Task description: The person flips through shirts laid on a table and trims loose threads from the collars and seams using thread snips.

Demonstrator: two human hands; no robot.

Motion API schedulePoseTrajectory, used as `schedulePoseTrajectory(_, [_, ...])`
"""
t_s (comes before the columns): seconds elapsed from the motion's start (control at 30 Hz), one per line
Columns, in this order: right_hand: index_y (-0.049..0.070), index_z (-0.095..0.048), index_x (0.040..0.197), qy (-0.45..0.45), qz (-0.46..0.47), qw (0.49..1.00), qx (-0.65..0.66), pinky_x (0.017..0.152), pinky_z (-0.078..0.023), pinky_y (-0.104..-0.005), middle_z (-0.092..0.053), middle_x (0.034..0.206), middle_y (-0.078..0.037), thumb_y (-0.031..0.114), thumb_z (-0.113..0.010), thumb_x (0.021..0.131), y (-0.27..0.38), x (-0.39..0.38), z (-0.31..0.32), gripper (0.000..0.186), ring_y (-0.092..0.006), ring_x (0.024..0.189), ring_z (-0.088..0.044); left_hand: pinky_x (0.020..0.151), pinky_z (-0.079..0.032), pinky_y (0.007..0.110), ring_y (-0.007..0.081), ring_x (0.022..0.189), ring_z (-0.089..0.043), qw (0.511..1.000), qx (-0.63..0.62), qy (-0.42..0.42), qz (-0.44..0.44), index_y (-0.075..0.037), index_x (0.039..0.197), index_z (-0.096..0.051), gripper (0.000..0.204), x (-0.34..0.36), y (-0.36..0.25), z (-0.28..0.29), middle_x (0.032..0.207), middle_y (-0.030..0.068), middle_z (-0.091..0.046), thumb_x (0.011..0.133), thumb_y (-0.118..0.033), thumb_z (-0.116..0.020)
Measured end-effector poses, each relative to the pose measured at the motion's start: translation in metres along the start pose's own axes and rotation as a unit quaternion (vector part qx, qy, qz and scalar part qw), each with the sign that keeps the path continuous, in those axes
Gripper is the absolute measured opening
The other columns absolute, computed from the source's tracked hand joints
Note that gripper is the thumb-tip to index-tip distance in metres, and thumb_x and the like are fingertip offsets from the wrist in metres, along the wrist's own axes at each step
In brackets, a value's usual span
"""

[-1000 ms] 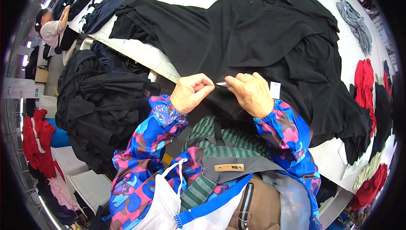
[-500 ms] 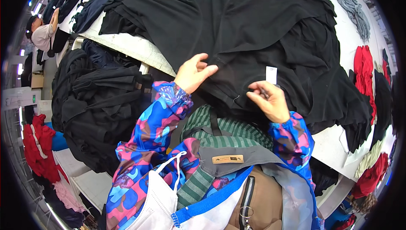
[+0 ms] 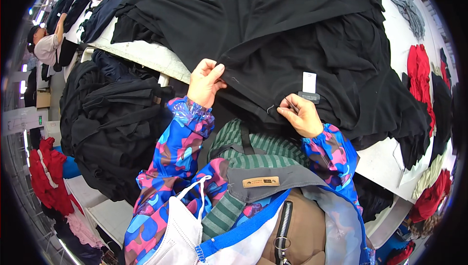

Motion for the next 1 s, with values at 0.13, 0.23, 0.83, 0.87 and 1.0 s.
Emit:
schedulePoseTrajectory(0.13, [0.001,-0.056,0.078,-0.003,-0.019,0.996,0.081,0.051,-0.036,-0.0226,-0.050,0.061,0.001,0.009,-0.065,0.076,-0.007,0.002,-0.005,0.012,-0.0057,0.056,-0.042,0.056,-0.045,0.023,0.0113,0.063,-0.054,0.892,0.367,-0.100,-0.245,-0.003,0.085,-0.052,0.013,-0.025,-0.038,-0.011,0.075,0.0028,-0.053,0.078,-0.006,-0.063])
schedulePoseTrajectory(0.23, [0.001,-0.057,0.078,-0.009,-0.010,0.987,0.162,0.051,-0.034,-0.0210,-0.049,0.061,0.003,0.009,-0.064,0.078,-0.016,0.002,-0.010,0.011,-0.0037,0.056,-0.040,0.062,-0.041,0.029,0.0169,0.068,-0.051,0.895,0.373,-0.022,-0.242,-0.004,0.072,-0.057,0.015,-0.056,-0.043,-0.065,0.073,0.0038,-0.050,0.069,-0.012,-0.070])
schedulePoseTrajectory(0.83, [0.001,-0.058,0.079,0.001,-0.019,0.992,0.125,0.049,-0.035,-0.0215,-0.050,0.061,0.002,0.011,-0.065,0.078,-0.002,0.000,-0.008,0.012,-0.0035,0.055,-0.040,0.065,-0.041,0.022,0.0094,0.072,-0.051,0.956,0.224,0.155,-0.112,0.001,0.072,-0.059,0.004,-0.069,0.014,-0.080,0.079,0.0022,-0.052,0.074,0.000,-0.062])
schedulePoseTrajectory(0.87, [0.001,-0.058,0.079,0.003,-0.021,0.992,0.124,0.049,-0.035,-0.0215,-0.050,0.061,0.002,0.011,-0.065,0.078,-0.001,-0.001,-0.009,0.012,-0.0036,0.055,-0.040,0.065,-0.042,0.022,0.0090,0.072,-0.051,0.952,0.216,0.153,-0.156,0.001,0.074,-0.059,0.002,-0.072,0.008,-0.083,0.081,0.0028,-0.053,0.076,0.002,-0.060])
schedulePoseTrajectory(1.0, [0.001,-0.058,0.078,0.004,-0.017,0.992,0.128,0.049,-0.034,-0.0214,-0.050,0.061,0.002,0.011,-0.066,0.077,-0.001,-0.001,-0.012,0.013,-0.0037,0.055,-0.041,0.064,-0.043,0.021,0.0080,0.070,-0.052,0.972,0.123,0.184,-0.072,0.001,0.083,-0.056,0.005,-0.075,0.022,-0.091,0.084,0.0044,-0.055,0.080,0.004,-0.054])
Point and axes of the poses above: each hand's wrist, its own x-axis towards the middle knuckle, its own z-axis out of the back of the hand, y = z × x, the point moved 9 cm from there along x, towards the middle knuckle
